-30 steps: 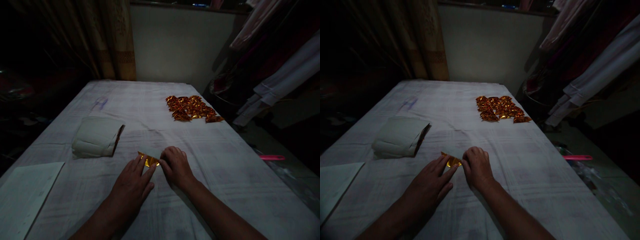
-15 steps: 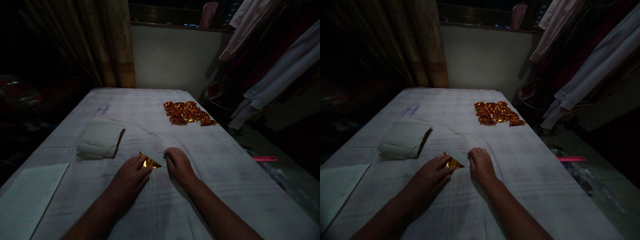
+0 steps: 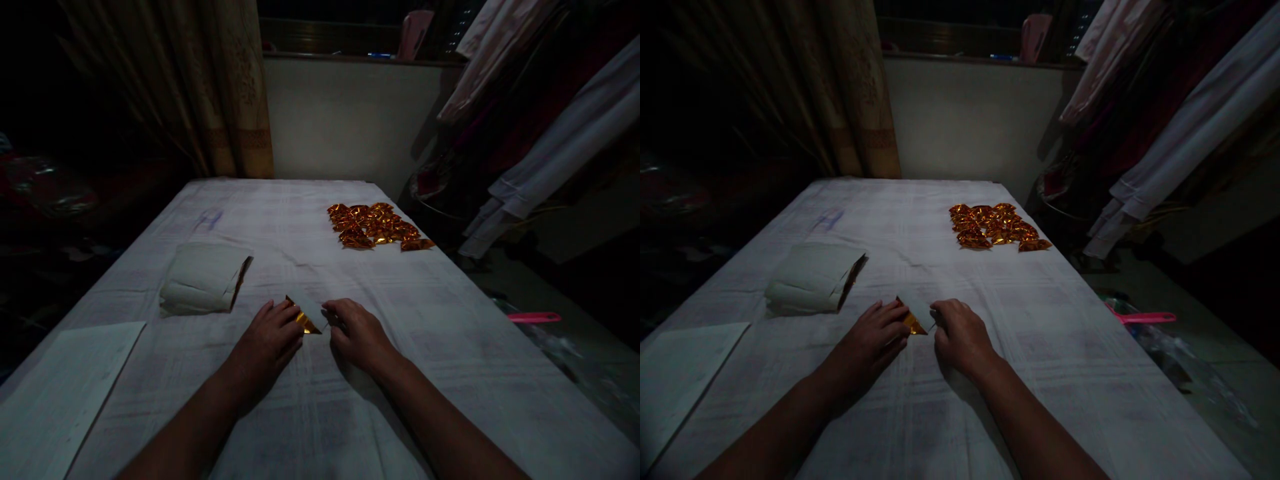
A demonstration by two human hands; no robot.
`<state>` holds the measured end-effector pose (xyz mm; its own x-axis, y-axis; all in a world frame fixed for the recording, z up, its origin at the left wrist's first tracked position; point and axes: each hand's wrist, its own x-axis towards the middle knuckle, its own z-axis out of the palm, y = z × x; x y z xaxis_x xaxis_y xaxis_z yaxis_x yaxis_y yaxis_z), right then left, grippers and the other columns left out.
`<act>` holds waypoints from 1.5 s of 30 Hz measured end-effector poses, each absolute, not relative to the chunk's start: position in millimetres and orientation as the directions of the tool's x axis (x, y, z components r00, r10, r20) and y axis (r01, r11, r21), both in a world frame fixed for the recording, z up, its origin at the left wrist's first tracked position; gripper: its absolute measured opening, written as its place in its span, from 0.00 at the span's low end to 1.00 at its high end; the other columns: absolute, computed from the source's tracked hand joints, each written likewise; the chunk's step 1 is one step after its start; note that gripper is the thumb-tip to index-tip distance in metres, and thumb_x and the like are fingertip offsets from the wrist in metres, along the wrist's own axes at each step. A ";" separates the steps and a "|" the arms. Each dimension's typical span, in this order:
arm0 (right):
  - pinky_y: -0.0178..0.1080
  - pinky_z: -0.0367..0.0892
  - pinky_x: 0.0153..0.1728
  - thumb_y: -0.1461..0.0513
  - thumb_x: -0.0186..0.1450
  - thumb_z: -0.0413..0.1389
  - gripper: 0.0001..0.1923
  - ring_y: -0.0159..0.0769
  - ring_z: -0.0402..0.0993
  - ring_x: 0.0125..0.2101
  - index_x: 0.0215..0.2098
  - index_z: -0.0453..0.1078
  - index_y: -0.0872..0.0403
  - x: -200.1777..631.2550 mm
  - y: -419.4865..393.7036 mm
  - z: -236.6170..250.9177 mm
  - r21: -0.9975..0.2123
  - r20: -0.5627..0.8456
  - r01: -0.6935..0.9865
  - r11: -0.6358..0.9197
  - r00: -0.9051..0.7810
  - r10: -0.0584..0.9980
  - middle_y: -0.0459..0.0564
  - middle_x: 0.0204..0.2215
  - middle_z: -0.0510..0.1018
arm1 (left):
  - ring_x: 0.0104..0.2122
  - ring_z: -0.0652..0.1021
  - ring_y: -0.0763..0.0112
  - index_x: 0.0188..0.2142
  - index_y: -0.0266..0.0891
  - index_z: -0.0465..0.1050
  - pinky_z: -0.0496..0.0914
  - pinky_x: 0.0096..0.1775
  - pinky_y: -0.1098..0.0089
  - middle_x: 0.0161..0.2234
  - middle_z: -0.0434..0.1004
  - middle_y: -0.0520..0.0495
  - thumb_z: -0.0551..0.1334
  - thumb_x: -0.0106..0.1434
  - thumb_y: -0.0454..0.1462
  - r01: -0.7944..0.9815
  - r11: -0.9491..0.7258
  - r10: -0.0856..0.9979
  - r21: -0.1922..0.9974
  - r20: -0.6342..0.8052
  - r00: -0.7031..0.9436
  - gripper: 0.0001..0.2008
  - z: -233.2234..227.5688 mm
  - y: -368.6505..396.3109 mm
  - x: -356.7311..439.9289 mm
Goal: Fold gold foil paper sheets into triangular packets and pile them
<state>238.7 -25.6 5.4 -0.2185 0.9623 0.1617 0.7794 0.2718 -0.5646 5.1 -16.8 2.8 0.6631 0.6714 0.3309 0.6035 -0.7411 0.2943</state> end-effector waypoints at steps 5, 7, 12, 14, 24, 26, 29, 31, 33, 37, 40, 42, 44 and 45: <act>0.44 0.68 0.48 0.71 0.57 0.54 0.23 0.43 0.75 0.46 0.50 0.73 0.51 238.0 -25.9 8.8 -0.555 0.108 0.788 0.267 -0.250 0.962 0.52 0.45 0.80 | 0.60 0.71 0.57 0.44 0.43 0.75 0.62 0.61 0.46 0.58 0.74 0.42 0.58 0.70 0.33 0.598 -0.733 0.680 0.326 0.313 0.663 0.08 4.8 -14.1 4.5; 0.43 0.68 0.48 0.71 0.57 0.55 0.23 0.42 0.75 0.46 0.49 0.73 0.51 238.0 -25.4 8.6 -0.557 0.105 0.786 0.267 -0.252 0.962 0.52 0.45 0.80 | 0.61 0.71 0.56 0.44 0.43 0.75 0.62 0.61 0.45 0.59 0.74 0.42 0.58 0.70 0.33 0.599 -0.733 0.680 0.323 0.315 0.662 0.08 3.9 -13.4 3.7; 0.41 0.67 0.46 0.69 0.59 0.58 0.20 0.41 0.74 0.44 0.49 0.74 0.50 238.3 -23.4 8.2 -0.551 0.088 0.791 0.267 -0.262 0.961 0.50 0.42 0.80 | 0.61 0.71 0.55 0.43 0.42 0.75 0.61 0.62 0.44 0.58 0.76 0.42 0.59 0.70 0.34 0.603 -0.745 0.666 0.284 0.347 0.660 0.07 2.0 -13.6 3.7; 0.40 0.66 0.44 0.68 0.60 0.60 0.17 0.40 0.74 0.43 0.47 0.74 0.50 238.0 -23.1 8.7 -0.531 0.090 0.799 0.281 -0.277 0.957 0.49 0.41 0.80 | 0.60 0.72 0.56 0.46 0.42 0.75 0.62 0.61 0.45 0.56 0.77 0.42 0.58 0.71 0.33 0.598 -0.760 0.648 0.255 0.376 0.663 0.08 2.7 -14.5 5.3; 0.39 0.65 0.37 0.62 0.67 0.60 0.04 0.39 0.71 0.39 0.38 0.78 0.48 230.3 -20.2 -3.6 -0.289 0.360 0.793 0.536 -0.429 0.828 0.50 0.38 0.79 | 0.49 0.79 0.60 0.46 0.41 0.76 0.74 0.52 0.54 0.48 0.80 0.41 0.57 0.72 0.35 0.586 -0.780 0.602 0.217 0.516 0.610 0.09 6.5 -20.6 15.8; 0.40 0.65 0.39 0.63 0.67 0.60 0.04 0.39 0.72 0.40 0.36 0.77 0.49 227.9 -19.5 -6.3 -0.237 0.424 0.776 0.584 -0.458 0.781 0.51 0.41 0.79 | 0.48 0.79 0.59 0.46 0.41 0.75 0.75 0.50 0.56 0.49 0.79 0.41 0.58 0.71 0.34 0.618 -0.750 0.636 0.235 0.515 0.575 0.09 8.1 -20.9 16.0; 0.42 0.66 0.42 0.65 0.67 0.59 0.05 0.40 0.72 0.42 0.35 0.76 0.50 224.9 -19.3 -7.5 -0.214 0.454 0.747 0.629 -0.494 0.741 0.52 0.42 0.80 | 0.46 0.79 0.59 0.45 0.41 0.75 0.76 0.46 0.58 0.48 0.78 0.41 0.59 0.69 0.33 0.653 -0.710 0.685 0.264 0.471 0.555 0.08 10.6 -20.9 15.0; 0.42 0.66 0.42 0.66 0.67 0.58 0.05 0.41 0.73 0.42 0.37 0.75 0.51 224.0 -19.8 -6.5 -0.253 0.442 0.734 0.631 -0.492 0.750 0.52 0.43 0.80 | 0.45 0.79 0.59 0.45 0.41 0.75 0.75 0.46 0.58 0.46 0.79 0.43 0.60 0.69 0.33 0.675 -0.688 0.710 0.266 0.438 0.551 0.07 11.1 -20.8 13.9; 0.44 0.66 0.43 0.66 0.66 0.58 0.06 0.43 0.73 0.43 0.40 0.75 0.52 224.2 -20.7 -4.5 -0.312 0.423 0.744 0.591 -0.449 0.787 0.53 0.44 0.80 | 0.43 0.79 0.60 0.45 0.42 0.74 0.75 0.45 0.58 0.45 0.79 0.44 0.60 0.69 0.33 0.698 -0.664 0.733 0.267 0.417 0.537 0.07 10.3 -20.5 12.8; 0.47 0.66 0.45 0.66 0.64 0.57 0.13 0.46 0.73 0.45 0.48 0.73 0.53 225.9 -22.5 -3.2 -0.397 0.381 0.770 0.499 -0.356 0.853 0.56 0.46 0.79 | 0.40 0.78 0.62 0.44 0.41 0.73 0.73 0.43 0.61 0.41 0.79 0.45 0.57 0.71 0.35 0.691 -0.653 0.750 0.311 0.395 0.530 0.06 8.7 -19.2 10.8; 0.47 0.66 0.47 0.69 0.63 0.54 0.18 0.45 0.73 0.46 0.51 0.71 0.52 226.9 -23.0 -6.8 -0.448 0.376 0.751 0.485 -0.334 0.864 0.55 0.46 0.80 | 0.37 0.77 0.63 0.39 0.41 0.71 0.72 0.40 0.63 0.36 0.78 0.47 0.55 0.73 0.37 0.677 -0.635 0.772 0.372 0.346 0.534 0.08 10.8 -18.8 8.5; 0.48 0.66 0.48 0.70 0.62 0.53 0.22 0.44 0.73 0.48 0.54 0.70 0.51 227.7 -23.0 -10.0 -0.473 0.386 0.729 0.495 -0.333 0.860 0.54 0.47 0.79 | 0.35 0.76 0.64 0.36 0.41 0.70 0.71 0.39 0.65 0.34 0.77 0.48 0.54 0.73 0.38 0.675 -0.609 0.793 0.418 0.304 0.527 0.10 12.6 -19.0 6.0; 0.48 0.66 0.50 0.70 0.61 0.53 0.25 0.44 0.72 0.50 0.56 0.68 0.51 228.6 -22.8 -12.4 -0.476 0.405 0.708 0.522 -0.350 0.844 0.55 0.50 0.78 | 0.35 0.76 0.65 0.37 0.41 0.70 0.70 0.39 0.65 0.35 0.77 0.48 0.53 0.74 0.38 0.665 -0.584 0.810 0.466 0.286 0.511 0.10 13.3 -19.2 2.9; 0.49 0.66 0.50 0.70 0.61 0.53 0.26 0.45 0.72 0.51 0.57 0.68 0.50 229.0 -22.7 -13.2 -0.470 0.416 0.698 0.540 -0.364 0.833 0.56 0.51 0.78 | 0.36 0.77 0.65 0.38 0.41 0.70 0.71 0.40 0.65 0.36 0.77 0.48 0.53 0.74 0.38 0.657 -0.573 0.818 0.490 0.285 0.500 0.09 13.0 -19.2 1.4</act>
<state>229.0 -22.7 -13.2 -0.3640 0.8333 0.4161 0.6985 0.5398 -0.4698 1.4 -19.2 13.0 0.5003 0.8177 0.2847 0.6571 -0.5727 0.4901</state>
